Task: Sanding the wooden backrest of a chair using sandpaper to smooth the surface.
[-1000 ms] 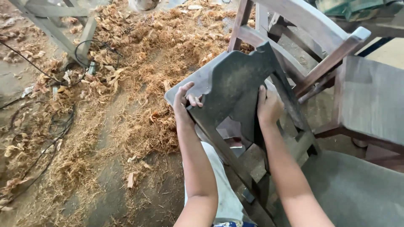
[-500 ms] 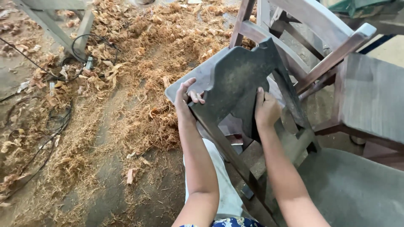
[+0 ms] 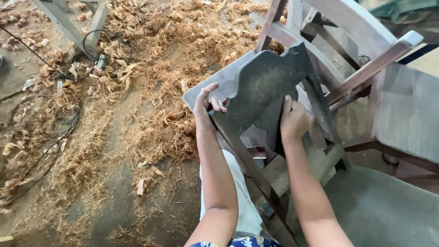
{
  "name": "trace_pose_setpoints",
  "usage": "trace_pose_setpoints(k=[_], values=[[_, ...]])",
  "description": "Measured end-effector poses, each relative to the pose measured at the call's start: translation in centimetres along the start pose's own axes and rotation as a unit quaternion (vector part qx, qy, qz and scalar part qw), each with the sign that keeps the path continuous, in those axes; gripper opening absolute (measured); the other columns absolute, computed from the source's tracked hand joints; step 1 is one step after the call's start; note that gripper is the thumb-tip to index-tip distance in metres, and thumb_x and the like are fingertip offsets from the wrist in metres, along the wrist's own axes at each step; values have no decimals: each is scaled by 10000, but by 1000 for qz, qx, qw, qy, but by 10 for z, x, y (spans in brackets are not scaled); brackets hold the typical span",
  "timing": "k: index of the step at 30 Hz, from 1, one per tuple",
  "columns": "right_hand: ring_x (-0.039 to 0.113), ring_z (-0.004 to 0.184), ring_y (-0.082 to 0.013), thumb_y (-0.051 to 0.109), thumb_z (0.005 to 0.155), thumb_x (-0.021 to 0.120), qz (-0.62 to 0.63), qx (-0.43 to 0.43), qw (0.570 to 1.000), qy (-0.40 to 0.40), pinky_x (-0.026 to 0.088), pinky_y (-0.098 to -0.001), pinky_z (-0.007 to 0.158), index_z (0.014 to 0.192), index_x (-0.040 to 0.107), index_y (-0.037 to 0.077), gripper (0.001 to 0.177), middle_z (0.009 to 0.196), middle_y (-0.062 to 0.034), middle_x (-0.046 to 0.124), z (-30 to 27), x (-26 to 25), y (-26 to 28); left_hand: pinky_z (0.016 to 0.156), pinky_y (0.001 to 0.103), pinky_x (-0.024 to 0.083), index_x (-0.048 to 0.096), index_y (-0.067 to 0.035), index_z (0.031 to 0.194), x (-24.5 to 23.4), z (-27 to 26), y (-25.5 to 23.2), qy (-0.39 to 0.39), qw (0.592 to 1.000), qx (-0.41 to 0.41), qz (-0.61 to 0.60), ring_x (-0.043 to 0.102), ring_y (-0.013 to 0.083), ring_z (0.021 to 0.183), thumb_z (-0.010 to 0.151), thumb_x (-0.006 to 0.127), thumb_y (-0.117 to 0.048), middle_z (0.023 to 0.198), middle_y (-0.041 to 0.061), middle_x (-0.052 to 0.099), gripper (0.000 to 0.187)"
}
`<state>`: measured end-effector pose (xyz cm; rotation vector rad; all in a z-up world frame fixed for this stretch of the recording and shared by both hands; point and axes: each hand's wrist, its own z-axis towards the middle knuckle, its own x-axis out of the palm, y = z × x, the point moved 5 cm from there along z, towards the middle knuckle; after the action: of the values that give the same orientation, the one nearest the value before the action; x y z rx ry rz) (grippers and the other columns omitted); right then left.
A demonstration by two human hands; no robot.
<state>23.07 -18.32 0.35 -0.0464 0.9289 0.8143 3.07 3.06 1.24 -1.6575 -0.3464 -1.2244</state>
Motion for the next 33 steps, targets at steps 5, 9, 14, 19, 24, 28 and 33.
trace_pose_setpoints(k=[5,9,14,19,24,28,33], values=[[694,675,-301,552,1095,581,-60,-33,996,54,495,-498,770,675,634,182,563,642,-77,641,-64,-22,11,878,392,634,620,26,1297,0,2,-2,-2,1000,-2,13,676,281,490,1027,499,-382,467,81,489,503],[706,728,-256,521,1097,606,-49,-37,998,17,487,-457,781,703,637,216,499,661,-29,649,-40,-2,7,878,405,635,609,30,1303,-3,7,1,4,1000,-9,0,682,297,495,1033,484,-370,467,84,492,499],[655,607,-314,528,1054,669,-31,-19,998,-60,496,-471,715,679,638,223,484,597,-40,597,20,15,-3,879,418,636,607,31,1306,-12,8,8,12,1000,-8,-12,685,301,500,1029,492,-386,466,87,503,514],[662,622,-266,481,1104,624,-33,-62,997,-12,520,-437,759,682,639,179,520,617,-32,613,-46,-6,2,887,445,629,601,26,1311,-11,10,9,11,1000,-7,-24,673,325,487,1024,489,-383,455,95,492,512],[645,609,-285,517,1097,601,-17,-19,999,31,495,-433,731,662,614,207,533,602,-11,587,-52,-9,7,900,424,622,611,13,1304,-11,13,9,10,1000,-5,-9,679,300,487,1034,482,-391,454,84,502,503],[655,602,-332,466,1095,641,-15,-36,999,-36,497,-487,665,695,625,194,484,620,-78,604,7,13,-4,906,420,618,613,12,1291,-2,6,2,17,1000,-8,-11,683,297,497,1038,478,-384,463,86,512,489],[668,620,-292,517,1081,636,-46,-48,998,-15,511,-472,722,674,619,215,507,626,-41,609,-31,1,-8,907,428,618,598,20,1313,-5,6,6,24,999,-7,-22,686,312,502,1035,476,-386,467,95,520,507]])
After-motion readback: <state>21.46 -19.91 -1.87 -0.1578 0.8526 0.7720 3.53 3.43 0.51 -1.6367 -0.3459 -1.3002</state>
